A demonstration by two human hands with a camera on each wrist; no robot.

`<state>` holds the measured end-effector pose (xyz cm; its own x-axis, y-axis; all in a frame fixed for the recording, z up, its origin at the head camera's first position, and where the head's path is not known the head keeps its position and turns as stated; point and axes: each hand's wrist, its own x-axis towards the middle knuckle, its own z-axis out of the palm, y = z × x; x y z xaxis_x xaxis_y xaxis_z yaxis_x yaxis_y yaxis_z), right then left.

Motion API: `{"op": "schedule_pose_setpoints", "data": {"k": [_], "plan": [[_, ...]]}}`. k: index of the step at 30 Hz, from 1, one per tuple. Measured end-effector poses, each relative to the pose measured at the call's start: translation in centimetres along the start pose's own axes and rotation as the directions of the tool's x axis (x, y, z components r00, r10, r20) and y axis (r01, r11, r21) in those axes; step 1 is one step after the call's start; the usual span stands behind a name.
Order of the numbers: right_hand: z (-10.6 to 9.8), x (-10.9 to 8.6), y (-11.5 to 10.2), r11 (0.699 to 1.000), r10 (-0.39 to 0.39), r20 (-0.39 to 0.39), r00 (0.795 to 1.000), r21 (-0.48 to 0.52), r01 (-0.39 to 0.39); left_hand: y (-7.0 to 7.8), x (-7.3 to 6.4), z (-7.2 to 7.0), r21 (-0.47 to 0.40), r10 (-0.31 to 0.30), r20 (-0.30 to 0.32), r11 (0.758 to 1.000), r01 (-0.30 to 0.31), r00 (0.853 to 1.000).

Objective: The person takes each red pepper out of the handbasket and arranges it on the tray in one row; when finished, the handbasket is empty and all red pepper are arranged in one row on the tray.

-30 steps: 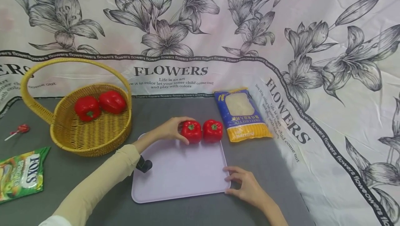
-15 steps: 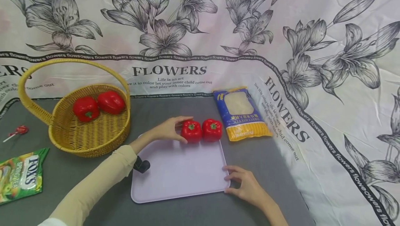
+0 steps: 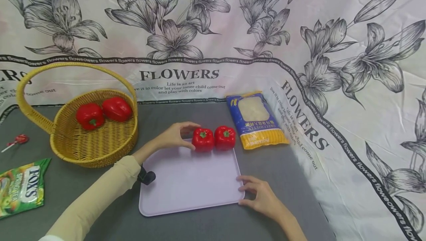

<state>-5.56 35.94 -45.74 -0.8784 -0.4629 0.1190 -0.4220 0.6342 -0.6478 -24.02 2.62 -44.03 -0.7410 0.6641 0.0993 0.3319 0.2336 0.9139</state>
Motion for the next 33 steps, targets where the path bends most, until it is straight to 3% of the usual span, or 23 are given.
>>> {"op": "schedule_pose_setpoints", "data": {"k": [16, 24, 28, 33], "plan": [[0.0, 0.2, 0.1, 0.999, -0.032, -0.011, 0.999, -0.007, 0.032, 0.7, 0.1, 0.1, -0.021, 0.03, 0.009, 0.999, -0.03, 1.0], [0.1, 0.3, -0.1, 1.0, -0.008, -0.007, 1.0, -0.015, 0.008, 0.3, 0.2, 0.1, 0.032, 0.026, 0.009, 0.999, -0.026, 1.0], [0.1, 0.2, 0.2, 1.0, -0.019, -0.007, 1.0, -0.017, 0.019, 0.0, -0.2, 0.0, -0.014, 0.048, -0.006, 0.999, -0.048, 0.999], [0.1, -0.1, 0.1, 0.999, -0.026, -0.013, 1.0, -0.031, 0.025, 0.1, -1.0, -0.4, -0.109, 0.035, -0.092, 0.993, -0.045, 0.995]]}}
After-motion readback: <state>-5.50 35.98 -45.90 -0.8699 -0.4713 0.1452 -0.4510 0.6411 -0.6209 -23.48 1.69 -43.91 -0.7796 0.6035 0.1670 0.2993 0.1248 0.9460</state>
